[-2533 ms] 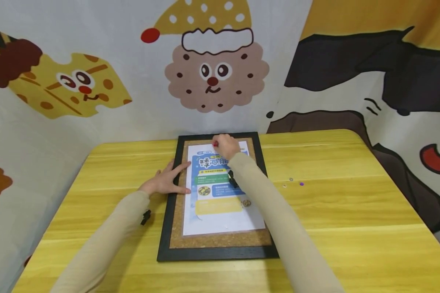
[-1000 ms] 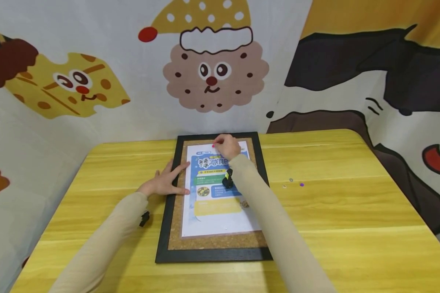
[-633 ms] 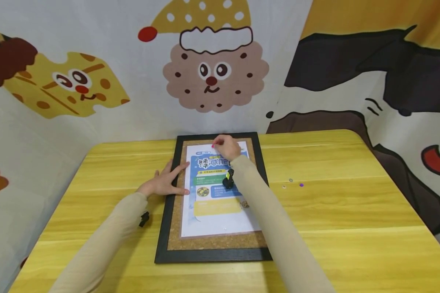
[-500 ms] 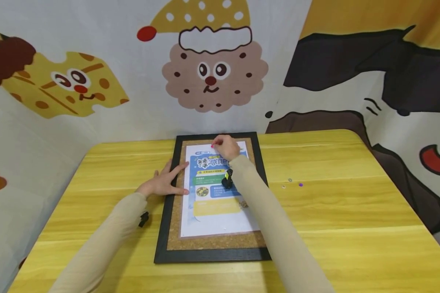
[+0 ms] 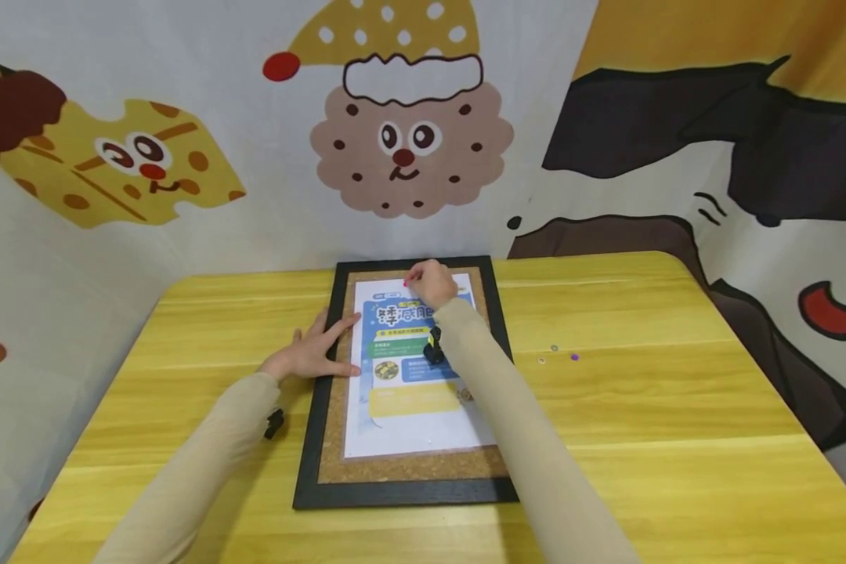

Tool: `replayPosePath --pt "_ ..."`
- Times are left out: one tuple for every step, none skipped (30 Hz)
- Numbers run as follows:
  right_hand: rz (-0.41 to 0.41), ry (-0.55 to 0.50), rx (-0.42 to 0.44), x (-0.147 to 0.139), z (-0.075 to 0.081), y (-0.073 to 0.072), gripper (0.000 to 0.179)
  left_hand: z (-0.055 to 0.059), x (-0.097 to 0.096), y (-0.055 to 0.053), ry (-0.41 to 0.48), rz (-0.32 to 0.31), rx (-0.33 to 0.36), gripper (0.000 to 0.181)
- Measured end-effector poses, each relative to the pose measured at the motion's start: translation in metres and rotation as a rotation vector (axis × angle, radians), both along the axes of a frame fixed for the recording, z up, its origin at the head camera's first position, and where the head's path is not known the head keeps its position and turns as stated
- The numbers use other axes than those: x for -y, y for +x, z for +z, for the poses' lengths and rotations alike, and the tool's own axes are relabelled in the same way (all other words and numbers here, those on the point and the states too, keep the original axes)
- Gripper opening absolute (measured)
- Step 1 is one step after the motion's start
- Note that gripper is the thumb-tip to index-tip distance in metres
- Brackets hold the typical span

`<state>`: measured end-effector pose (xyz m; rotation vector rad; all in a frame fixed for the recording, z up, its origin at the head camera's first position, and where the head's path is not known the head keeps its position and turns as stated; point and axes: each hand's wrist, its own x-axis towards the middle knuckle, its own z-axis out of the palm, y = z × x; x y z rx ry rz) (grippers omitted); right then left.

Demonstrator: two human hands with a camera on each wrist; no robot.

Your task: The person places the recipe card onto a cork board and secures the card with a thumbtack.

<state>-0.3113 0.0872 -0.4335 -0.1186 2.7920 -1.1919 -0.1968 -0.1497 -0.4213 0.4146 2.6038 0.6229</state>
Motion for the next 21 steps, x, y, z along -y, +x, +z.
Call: replayPosePath --pt "0.000 0.008 -0.001 0.000 0.001 0.000 0.008 0.000 0.000 0.000 0.000 -0.001 0.000 0.102" --pt "-0.001 0.015 0.002 0.000 0.002 0.001 0.009 0.000 0.000 0.000 0.000 -0.001 0.000 0.102" --pt "-0.004 0.018 0.007 0.000 0.003 0.001 0.010 0.000 0.000 0.000 0.000 -0.002 0.000 0.102" --pt "-0.010 0.016 0.015 0.000 0.003 0.002 0.010 0.000 0.000 0.000 0.000 -0.003 0.000 0.102" --pt "-0.017 0.015 0.024 0.000 0.004 0.003 0.010 0.000 0.000 0.000 0.001 -0.005 0.001 0.102" --pt "-0.024 0.013 0.034 -0.001 0.004 0.004 0.011 0.000 0.000 0.001 0.001 -0.007 0.001 0.102" --pt "-0.031 0.009 0.043 -0.001 0.005 0.004 0.011 0.000 0.000 0.000 0.001 -0.009 0.000 0.102" --pt "-0.037 0.006 0.052 -0.001 0.005 0.004 0.011 0.000 0.001 0.000 0.001 -0.011 -0.001 0.102" --pt "-0.042 0.000 0.059 -0.001 0.006 0.005 0.011 -0.001 0.001 0.000 0.001 -0.011 -0.002 0.102" --pt "-0.046 -0.007 0.063 -0.001 0.006 0.005 0.012 0.000 0.001 0.000 0.001 -0.012 -0.003 0.102" --pt "-0.048 -0.016 0.065 -0.001 0.005 0.005 0.012 0.000 0.001 0.000 0.002 -0.012 -0.003 0.102" --pt "-0.048 -0.024 0.064 -0.002 0.005 0.005 0.013 0.000 0.001 0.000 0.003 -0.010 -0.003 0.102" --pt "-0.046 -0.038 0.061 -0.002 0.004 0.005 0.013 0.000 0.001 0.000 0.004 -0.008 -0.003 0.102" --pt "-0.044 -0.056 0.056 -0.003 0.003 0.005 0.013 0.000 0.001 0.001 0.005 -0.005 -0.003 0.102" --pt "-0.038 -0.073 0.046 -0.004 0.002 0.005 0.012 0.001 0.001 0.002 0.005 -0.003 -0.002 0.102" --pt "-0.032 -0.091 0.038 -0.004 0.001 0.005 0.012 0.001 0.001 0.002 0.004 -0.002 -0.002 0.102" --pt "-0.027 -0.105 0.031 -0.005 0.000 0.005 0.012 0.001 0.001 0.002 0.004 -0.001 -0.001 0.102" --pt "-0.021 -0.120 0.025 -0.006 -0.001 0.005 0.012 0.002 0.001 0.003 0.002 -0.001 -0.002 0.102" --pt "-0.019 -0.136 0.024 -0.007 -0.003 0.005 0.012 0.002 0.000 0.003 0.001 -0.002 -0.003 0.102" --pt "-0.020 -0.146 0.023 -0.008 -0.004 0.005 0.013 0.002 0.000 0.002 -0.002 -0.004 -0.006 0.102" --pt "-0.022 -0.154 0.021 -0.009 -0.005 0.005 0.013 0.002 0.000 0.002 -0.002 -0.005 -0.005 0.102"
